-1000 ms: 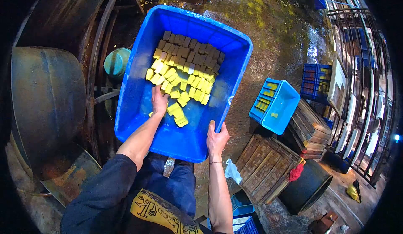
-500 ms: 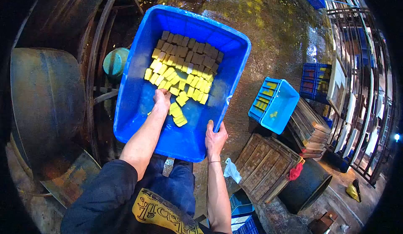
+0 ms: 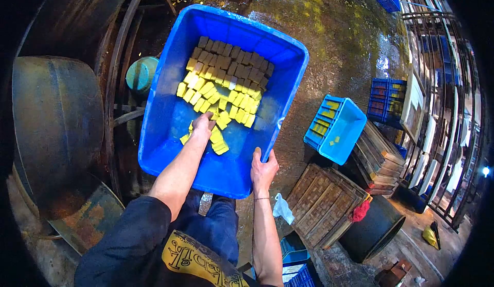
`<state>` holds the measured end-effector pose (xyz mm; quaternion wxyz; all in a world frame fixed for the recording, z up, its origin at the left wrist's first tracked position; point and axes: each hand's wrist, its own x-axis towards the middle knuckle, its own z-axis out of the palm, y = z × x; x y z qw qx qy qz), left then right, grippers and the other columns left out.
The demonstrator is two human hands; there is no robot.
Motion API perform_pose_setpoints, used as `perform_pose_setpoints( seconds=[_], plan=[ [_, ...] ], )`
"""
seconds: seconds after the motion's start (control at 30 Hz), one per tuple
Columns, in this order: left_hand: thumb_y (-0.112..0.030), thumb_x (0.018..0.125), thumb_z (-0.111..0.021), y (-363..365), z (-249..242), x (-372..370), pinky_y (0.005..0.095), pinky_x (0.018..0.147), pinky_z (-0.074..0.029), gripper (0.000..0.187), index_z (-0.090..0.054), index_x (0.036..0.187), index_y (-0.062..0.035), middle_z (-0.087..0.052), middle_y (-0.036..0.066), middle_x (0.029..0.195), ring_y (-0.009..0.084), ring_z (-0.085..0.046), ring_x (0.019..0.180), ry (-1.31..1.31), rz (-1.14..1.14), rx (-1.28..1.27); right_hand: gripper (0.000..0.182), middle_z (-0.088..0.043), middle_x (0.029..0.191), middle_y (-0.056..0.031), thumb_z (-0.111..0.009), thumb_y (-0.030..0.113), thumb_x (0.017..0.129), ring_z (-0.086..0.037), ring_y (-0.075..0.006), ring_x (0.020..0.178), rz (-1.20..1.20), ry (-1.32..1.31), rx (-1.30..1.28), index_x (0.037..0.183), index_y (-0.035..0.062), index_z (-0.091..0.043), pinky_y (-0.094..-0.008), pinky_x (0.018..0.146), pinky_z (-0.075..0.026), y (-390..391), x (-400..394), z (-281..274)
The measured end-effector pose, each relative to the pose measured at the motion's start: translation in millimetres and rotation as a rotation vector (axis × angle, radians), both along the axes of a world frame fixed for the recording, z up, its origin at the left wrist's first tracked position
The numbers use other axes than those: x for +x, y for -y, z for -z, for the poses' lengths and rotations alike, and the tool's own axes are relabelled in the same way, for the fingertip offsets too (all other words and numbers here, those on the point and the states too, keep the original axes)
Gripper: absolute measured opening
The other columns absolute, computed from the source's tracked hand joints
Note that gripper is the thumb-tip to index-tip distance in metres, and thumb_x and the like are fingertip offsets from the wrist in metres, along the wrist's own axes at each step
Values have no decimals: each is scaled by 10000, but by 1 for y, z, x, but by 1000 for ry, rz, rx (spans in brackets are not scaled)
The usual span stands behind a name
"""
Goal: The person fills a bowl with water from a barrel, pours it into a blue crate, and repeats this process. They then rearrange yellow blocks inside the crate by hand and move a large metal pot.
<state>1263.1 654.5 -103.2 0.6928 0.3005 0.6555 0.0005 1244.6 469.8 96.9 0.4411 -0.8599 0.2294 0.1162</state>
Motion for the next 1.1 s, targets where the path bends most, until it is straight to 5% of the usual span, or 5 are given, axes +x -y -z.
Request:
perform_pose_setpoints(
  seconds=[0.27,0.73,0.83,0.9,1.1],
  plan=[
    [-3,753,-563,-2,-5,-20,353,789,-505,410,-490,1153,-53,-552,107,964,271,-568,888,194,-196,-211,219,-666,755,-97,-606,181,816,-597,-153,668,2,2,9,920,-11,-627,-325,648,-478,0,0,0],
    [-111,841,-637,1,15,0,201,622,-522,212,-571,990,25,-594,110,922,193,-613,836,282,-306,-323,198,-663,762,-93,-600,169,818,-577,-139,676,25,-15,60,892,-13,-621,-318,648,-470,0,1,-3],
    [-175,811,-669,-1,10,-5,243,564,-471,191,-621,897,-10,-604,77,814,173,-602,777,145,-89,-173,196,-662,765,-96,-597,172,819,-578,-144,684,1,28,38,893,-7,-620,-321,658,-469,3,-1,3],
    [-147,763,-662,2,-9,-6,230,368,-295,127,-573,702,-79,-522,11,587,97,-429,428,-92,42,27,194,-661,763,-98,-595,173,820,-578,-145,680,-7,3,28,901,-1,-621,-321,662,-470,4,-1,4],
    [-192,635,-733,33,-43,-6,336,592,-450,299,-615,831,0,-625,120,774,220,-574,660,-191,628,388,193,-658,744,-107,-600,184,817,-575,-141,664,7,-17,11,885,4,-619,-326,639,-471,0,0,-2]
  ],
)
